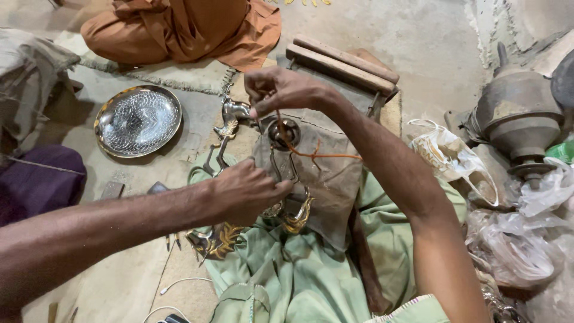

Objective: The person sits on the floor and uses a wooden mallet to repeatedly strike a chisel placed on a decorative metal object. They adjust the object's position and the chisel placement several times while continuing to hammer.

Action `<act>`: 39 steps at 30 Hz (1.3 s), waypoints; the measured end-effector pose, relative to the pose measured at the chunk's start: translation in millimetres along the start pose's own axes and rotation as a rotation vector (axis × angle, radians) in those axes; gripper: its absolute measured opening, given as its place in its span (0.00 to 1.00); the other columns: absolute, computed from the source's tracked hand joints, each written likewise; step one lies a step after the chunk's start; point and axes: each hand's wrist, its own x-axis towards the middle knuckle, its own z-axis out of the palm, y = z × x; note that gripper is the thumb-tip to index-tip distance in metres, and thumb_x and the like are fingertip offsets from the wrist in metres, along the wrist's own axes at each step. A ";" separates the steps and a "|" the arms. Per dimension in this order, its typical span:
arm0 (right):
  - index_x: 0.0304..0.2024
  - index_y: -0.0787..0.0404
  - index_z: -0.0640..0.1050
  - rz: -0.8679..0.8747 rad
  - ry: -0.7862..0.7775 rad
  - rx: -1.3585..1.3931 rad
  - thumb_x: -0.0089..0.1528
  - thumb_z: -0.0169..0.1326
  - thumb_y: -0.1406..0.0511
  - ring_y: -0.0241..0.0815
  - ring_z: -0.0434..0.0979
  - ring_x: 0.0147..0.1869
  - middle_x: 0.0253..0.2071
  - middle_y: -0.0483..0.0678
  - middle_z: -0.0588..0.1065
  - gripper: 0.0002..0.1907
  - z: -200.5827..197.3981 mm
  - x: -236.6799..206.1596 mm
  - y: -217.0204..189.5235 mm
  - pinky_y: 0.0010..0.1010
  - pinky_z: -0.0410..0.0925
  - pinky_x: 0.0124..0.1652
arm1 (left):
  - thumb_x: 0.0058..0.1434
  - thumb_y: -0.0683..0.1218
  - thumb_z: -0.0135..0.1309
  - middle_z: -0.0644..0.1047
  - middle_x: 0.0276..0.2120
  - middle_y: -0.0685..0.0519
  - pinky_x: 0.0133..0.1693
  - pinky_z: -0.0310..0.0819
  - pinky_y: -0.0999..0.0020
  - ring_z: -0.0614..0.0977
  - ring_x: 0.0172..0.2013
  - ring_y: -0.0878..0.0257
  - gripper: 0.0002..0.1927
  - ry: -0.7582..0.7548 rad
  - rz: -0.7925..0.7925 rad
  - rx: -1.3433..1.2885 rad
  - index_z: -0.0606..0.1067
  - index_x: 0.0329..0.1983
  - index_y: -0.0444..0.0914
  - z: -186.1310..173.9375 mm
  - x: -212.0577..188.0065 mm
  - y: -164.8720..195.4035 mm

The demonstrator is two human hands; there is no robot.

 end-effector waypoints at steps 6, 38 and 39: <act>0.67 0.52 0.63 0.173 0.397 -0.327 0.57 0.61 0.65 0.38 0.77 0.41 0.39 0.42 0.70 0.37 -16.4 -10.8 4.3 0.33 0.75 0.41 | 0.46 0.41 0.56 0.74 0.22 0.49 0.23 0.74 0.57 0.76 0.20 0.55 0.29 -0.211 -0.123 -0.329 0.64 0.53 0.33 -24.1 -21.4 10.0; 0.57 0.63 0.76 0.274 0.525 -0.066 0.66 0.57 0.64 0.38 0.79 0.48 0.44 0.49 0.78 0.17 116.8 -257.3 51.9 0.30 0.71 0.50 | 0.45 0.63 0.67 0.79 0.39 0.43 0.43 0.76 0.57 0.82 0.40 0.54 0.40 0.195 -0.841 -1.518 0.68 0.52 0.34 68.2 12.9 68.4; 0.56 0.64 0.76 0.297 0.560 -0.062 0.66 0.58 0.65 0.37 0.78 0.48 0.43 0.48 0.79 0.17 118.9 -260.6 57.0 0.30 0.71 0.50 | 0.45 0.64 0.67 0.79 0.39 0.43 0.44 0.76 0.57 0.82 0.40 0.54 0.41 0.204 -0.828 -1.537 0.68 0.53 0.34 70.1 14.0 65.4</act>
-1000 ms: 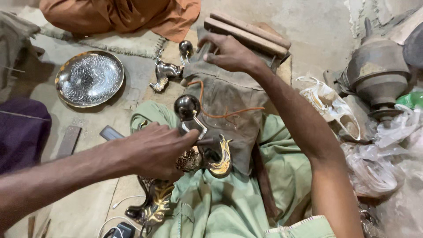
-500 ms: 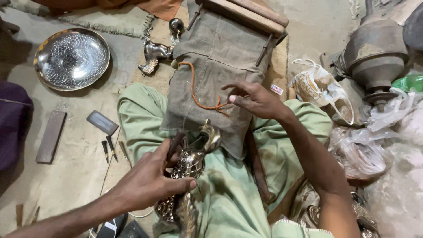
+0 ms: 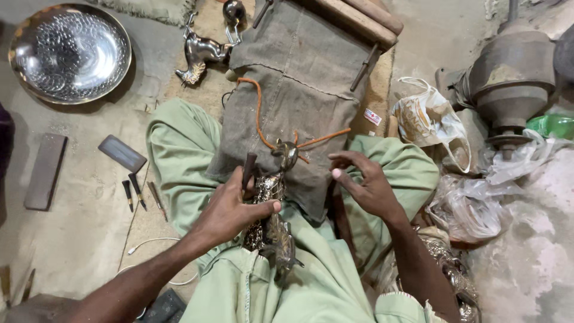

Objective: The person sits on the floor and uses a wooden mallet to repeatedly strike a chisel placed on a decorative metal object. They adjust the object's position and the chisel placement several times while continuing to hammer.

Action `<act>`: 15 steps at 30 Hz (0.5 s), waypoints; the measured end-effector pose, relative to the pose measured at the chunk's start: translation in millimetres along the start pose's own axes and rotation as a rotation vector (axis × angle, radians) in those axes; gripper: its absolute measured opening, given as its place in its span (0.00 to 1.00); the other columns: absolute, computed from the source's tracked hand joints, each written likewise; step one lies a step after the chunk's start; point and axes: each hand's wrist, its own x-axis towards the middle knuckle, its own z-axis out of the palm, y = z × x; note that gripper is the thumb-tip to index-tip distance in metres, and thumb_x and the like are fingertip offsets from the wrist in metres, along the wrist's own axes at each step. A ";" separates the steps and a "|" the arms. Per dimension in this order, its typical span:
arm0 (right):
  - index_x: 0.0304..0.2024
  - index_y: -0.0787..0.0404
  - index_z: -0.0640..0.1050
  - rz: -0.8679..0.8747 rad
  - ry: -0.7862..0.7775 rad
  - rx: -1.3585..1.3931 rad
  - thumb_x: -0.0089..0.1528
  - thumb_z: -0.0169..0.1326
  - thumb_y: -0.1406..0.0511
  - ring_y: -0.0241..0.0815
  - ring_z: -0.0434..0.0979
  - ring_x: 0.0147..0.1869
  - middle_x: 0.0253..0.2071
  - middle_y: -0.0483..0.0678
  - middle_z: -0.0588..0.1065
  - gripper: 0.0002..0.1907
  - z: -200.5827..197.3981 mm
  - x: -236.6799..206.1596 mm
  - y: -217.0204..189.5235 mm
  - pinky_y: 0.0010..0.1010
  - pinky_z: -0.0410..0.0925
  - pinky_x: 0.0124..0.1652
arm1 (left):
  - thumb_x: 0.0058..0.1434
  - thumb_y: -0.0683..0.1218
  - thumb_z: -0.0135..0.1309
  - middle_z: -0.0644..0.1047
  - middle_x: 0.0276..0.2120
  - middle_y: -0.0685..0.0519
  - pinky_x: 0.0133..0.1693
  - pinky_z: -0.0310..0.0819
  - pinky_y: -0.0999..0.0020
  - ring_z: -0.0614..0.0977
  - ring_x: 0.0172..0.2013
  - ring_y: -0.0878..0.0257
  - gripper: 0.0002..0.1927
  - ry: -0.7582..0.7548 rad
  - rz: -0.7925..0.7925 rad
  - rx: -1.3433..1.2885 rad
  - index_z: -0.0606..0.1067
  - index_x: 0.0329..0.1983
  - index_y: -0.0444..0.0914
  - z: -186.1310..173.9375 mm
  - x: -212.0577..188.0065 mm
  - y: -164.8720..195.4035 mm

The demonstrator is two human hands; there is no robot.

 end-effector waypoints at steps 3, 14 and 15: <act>0.53 0.64 0.77 0.120 0.126 0.023 0.65 0.59 0.66 0.35 0.78 0.46 0.42 0.47 0.79 0.14 8.2 -3.0 17.4 0.28 0.71 0.48 | 0.42 0.64 0.68 0.78 0.39 0.45 0.45 0.76 0.59 0.82 0.41 0.54 0.52 -0.006 0.013 -0.044 0.62 0.64 0.35 -4.0 5.7 0.3; 0.47 0.67 0.78 -0.012 0.303 0.252 0.67 0.59 0.68 0.40 0.75 0.37 0.36 0.50 0.76 0.09 -9.2 -34.2 -60.7 0.31 0.69 0.40 | 0.51 0.68 0.63 0.83 0.35 0.45 0.41 0.77 0.55 0.86 0.37 0.50 0.40 -0.143 -0.023 0.122 0.67 0.54 0.36 -44.8 29.4 3.0; 0.47 0.66 0.78 -0.130 0.314 0.357 0.68 0.58 0.66 0.39 0.75 0.32 0.32 0.48 0.76 0.09 -15.5 -41.8 -82.3 0.31 0.70 0.36 | 0.52 0.67 0.62 0.84 0.35 0.46 0.41 0.78 0.56 0.87 0.37 0.52 0.37 -0.078 0.015 0.089 0.67 0.51 0.36 -49.8 32.0 2.5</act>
